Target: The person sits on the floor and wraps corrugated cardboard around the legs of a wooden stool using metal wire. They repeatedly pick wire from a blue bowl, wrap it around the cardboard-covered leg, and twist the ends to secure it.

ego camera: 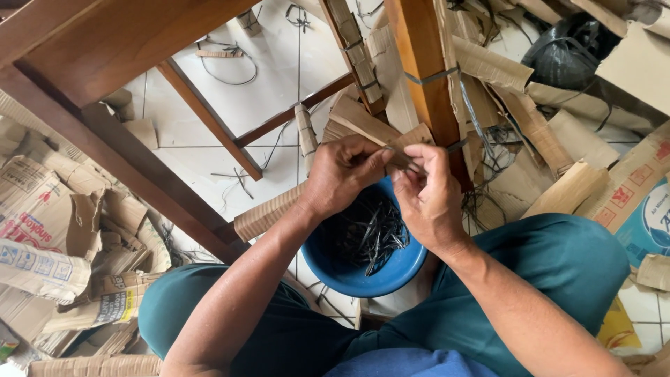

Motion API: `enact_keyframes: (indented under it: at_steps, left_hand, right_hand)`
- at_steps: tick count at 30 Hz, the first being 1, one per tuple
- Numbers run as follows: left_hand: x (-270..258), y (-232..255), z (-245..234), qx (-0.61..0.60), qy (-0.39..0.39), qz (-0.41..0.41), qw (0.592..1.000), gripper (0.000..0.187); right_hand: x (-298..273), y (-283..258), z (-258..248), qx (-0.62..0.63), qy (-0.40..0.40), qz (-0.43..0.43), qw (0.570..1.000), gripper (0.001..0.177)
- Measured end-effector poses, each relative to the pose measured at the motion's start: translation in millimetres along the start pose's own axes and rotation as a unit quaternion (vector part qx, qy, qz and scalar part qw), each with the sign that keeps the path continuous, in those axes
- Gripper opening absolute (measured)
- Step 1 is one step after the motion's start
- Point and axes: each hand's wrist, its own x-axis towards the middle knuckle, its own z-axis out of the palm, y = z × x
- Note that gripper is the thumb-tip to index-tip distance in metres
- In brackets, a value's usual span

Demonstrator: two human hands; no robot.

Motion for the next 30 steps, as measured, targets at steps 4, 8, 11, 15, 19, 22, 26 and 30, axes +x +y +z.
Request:
enact_keyframes:
  at_steps: [4, 8, 11, 15, 19, 22, 26, 30]
  left_hand:
    - [-1.8, -10.6, 4.3, -0.031, 0.009, -0.066, 0.997, 0.019]
    - [3.0, 0.4, 5.6, -0.056, -0.01, -0.103, 0.993, 0.021]
    - [7.5, 9.3, 7.2, -0.059, -0.011, -0.128, 0.99, 0.017]
    - [9.3, 15.6, 9.1, -0.064, -0.013, -0.122, 0.99, 0.016]
    - [8.5, 14.9, 7.6, -0.039, -0.025, -0.083, 0.995, 0.014]
    - [11.7, 10.8, 4.5, 0.015, -0.037, -0.025, 0.999, 0.011]
    - [16.3, 3.4, 4.3, 0.098, -0.049, 0.076, 0.991, 0.021]
    - [15.7, -5.7, 12.4, 0.067, -0.035, 0.028, 0.997, 0.023]
  right_hand:
    - [-2.4, -0.9, 7.4, -0.035, 0.02, 0.035, 0.999, 0.035]
    - [-4.2, 9.6, 7.4, -0.01, 0.031, 0.061, 0.998, 0.036]
    - [6.7, -4.7, 5.6, -0.015, 0.015, 0.043, 0.999, 0.032]
    - [2.0, 12.5, 10.8, -0.066, -0.007, 0.017, 0.998, 0.024]
    - [3.9, 15.2, 8.5, -0.07, -0.06, 0.028, 0.995, 0.011]
    - [3.2, 21.8, -4.0, -0.186, -0.076, -0.037, 0.979, 0.012]
    - [9.2, 16.8, -15.0, -0.344, -0.065, -0.127, 0.928, 0.015]
    - [7.5, 29.7, -18.2, -0.281, -0.053, -0.109, 0.952, 0.011]
